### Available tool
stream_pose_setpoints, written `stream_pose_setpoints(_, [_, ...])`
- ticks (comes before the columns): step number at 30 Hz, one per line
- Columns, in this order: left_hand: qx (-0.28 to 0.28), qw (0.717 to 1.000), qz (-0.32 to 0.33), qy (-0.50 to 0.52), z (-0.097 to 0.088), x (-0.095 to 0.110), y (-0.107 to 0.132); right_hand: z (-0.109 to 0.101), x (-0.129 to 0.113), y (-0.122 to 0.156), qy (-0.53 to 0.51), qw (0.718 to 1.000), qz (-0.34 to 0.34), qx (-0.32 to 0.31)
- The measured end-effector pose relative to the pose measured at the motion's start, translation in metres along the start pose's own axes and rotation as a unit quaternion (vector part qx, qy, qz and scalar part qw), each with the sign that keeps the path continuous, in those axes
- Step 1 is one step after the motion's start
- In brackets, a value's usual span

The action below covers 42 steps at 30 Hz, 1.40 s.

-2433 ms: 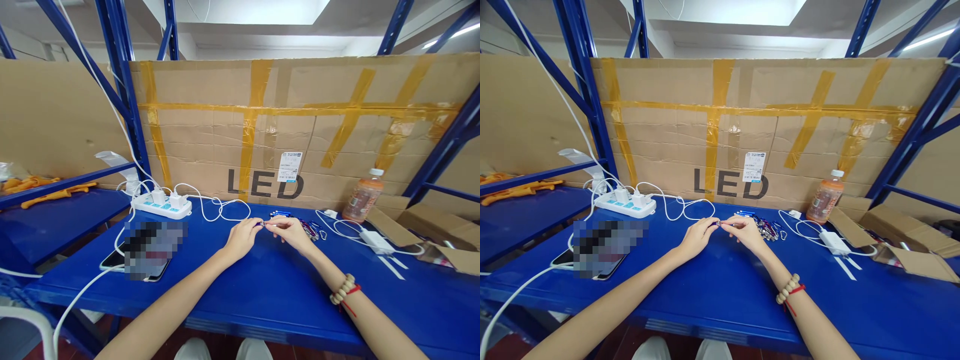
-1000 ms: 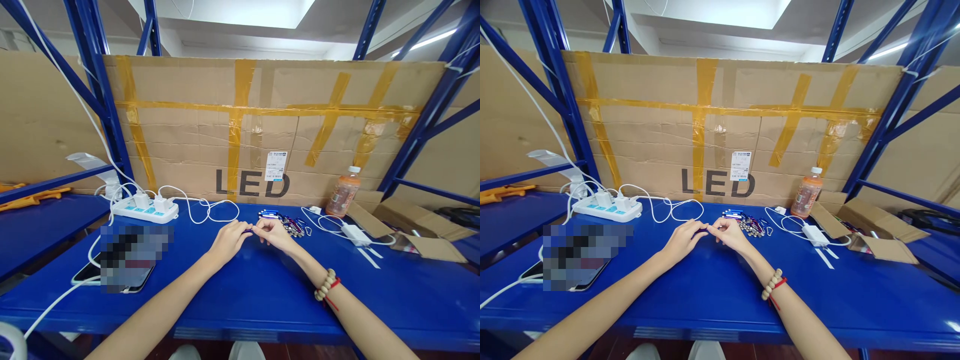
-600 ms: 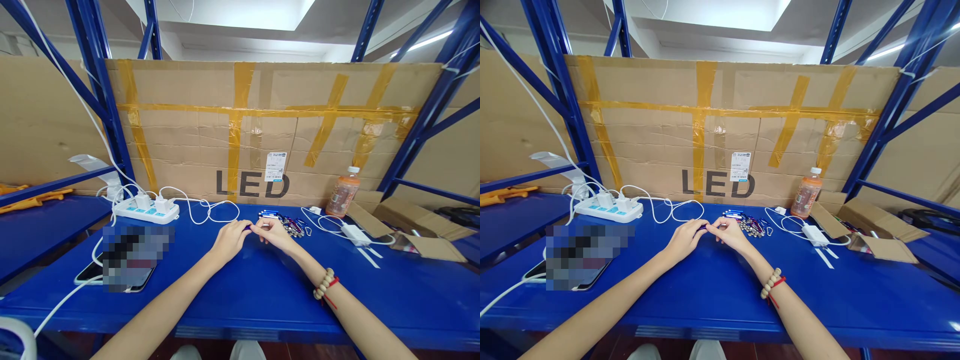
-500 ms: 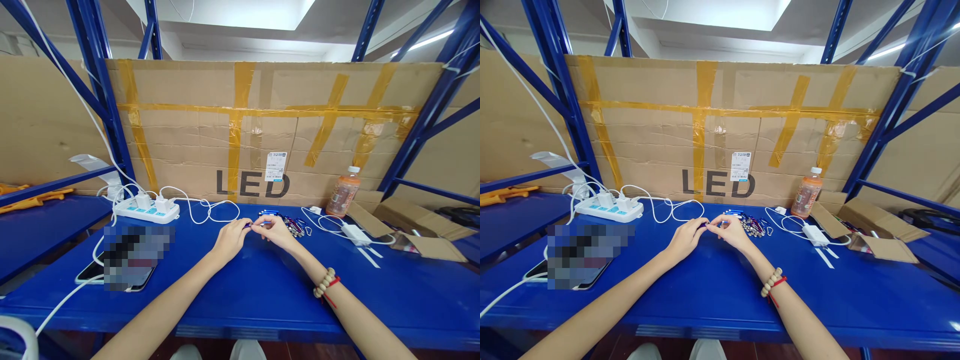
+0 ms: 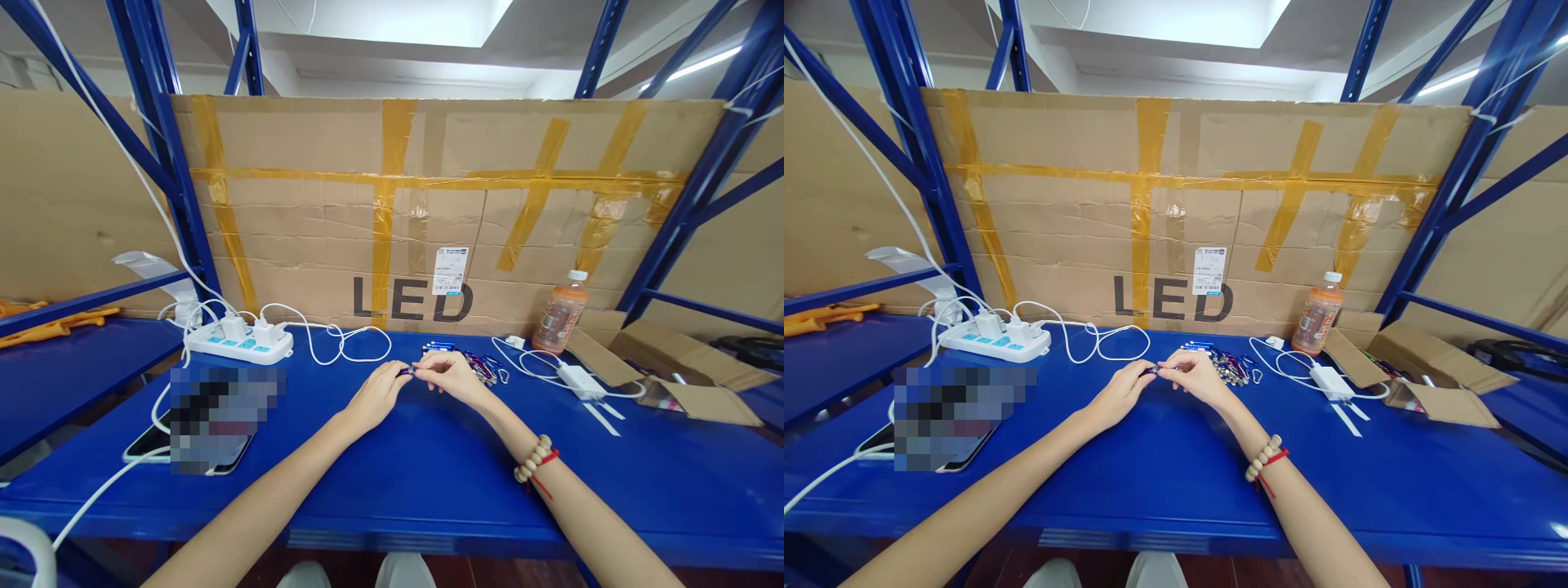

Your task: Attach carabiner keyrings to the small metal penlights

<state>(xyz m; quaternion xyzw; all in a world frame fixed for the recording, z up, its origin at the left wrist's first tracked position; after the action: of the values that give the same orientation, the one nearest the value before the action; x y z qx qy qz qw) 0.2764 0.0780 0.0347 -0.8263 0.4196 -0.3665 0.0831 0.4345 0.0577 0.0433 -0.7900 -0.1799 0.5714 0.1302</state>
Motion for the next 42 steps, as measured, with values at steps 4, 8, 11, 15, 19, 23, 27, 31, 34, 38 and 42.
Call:
stream_pose_setpoints(4, [-0.031,0.999,0.034,0.005,-0.002,0.004,0.004,0.0,-0.001,0.001,0.004,1.0,-0.012,-0.013])
stream_pose_setpoints(8, [-0.052,0.998,0.017,0.01,-0.003,0.004,0.006,0.002,-0.002,0.003,0.01,0.999,-0.01,-0.029])
stream_pose_setpoints(11, [-0.049,0.999,0.009,0.004,-0.001,0.002,0.006,0.005,-0.002,0.003,0.013,1.0,-0.005,-0.028])
stream_pose_setpoints(15, [-0.039,0.999,0.017,-0.005,0.001,0.0,0.005,0.006,-0.001,0.003,0.019,0.999,-0.022,-0.023])
stream_pose_setpoints(19, [-0.019,0.999,0.028,-0.019,0.001,0.0,0.005,0.005,-0.001,0.003,0.045,0.998,-0.048,-0.011])
stream_pose_setpoints(23, [0.003,0.998,0.037,-0.042,0.002,0.0,0.006,0.005,-0.003,0.003,0.066,0.997,-0.041,0.001])
stream_pose_setpoints(27, [0.038,0.996,0.043,-0.071,0.002,-0.001,0.005,0.008,-0.005,0.003,0.044,0.999,-0.009,0.017])
stream_pose_setpoints(31, [0.055,0.994,0.053,-0.079,0.001,-0.002,0.005,0.009,-0.006,0.002,0.02,0.998,0.046,0.024])
stream_pose_setpoints(34, [0.05,0.994,0.061,-0.079,-0.001,-0.001,0.004,0.01,-0.004,0.003,0.032,0.995,0.096,0.018])
stream_pose_setpoints(38, [0.042,0.994,0.06,-0.077,-0.003,0.001,0.003,0.01,-0.001,0.003,0.038,0.992,0.118,0.023])
stream_pose_setpoints(42, [0.042,0.996,0.045,-0.068,-0.001,0.002,0.0,0.008,0.001,0.001,0.057,0.993,0.1,0.038])
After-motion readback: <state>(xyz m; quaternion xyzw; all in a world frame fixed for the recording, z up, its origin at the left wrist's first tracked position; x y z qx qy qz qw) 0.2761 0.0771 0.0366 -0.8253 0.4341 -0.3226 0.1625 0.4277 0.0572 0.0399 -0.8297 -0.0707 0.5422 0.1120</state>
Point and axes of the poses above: each hand's wrist, its own y-axis away from the middle knuckle, its own z-axis out of the palm, x = y × z, the point moved 2 cm from there along -y, towards the middle knuckle, and after that the axes turned 1 degree about -z, right-handed, at the moved point
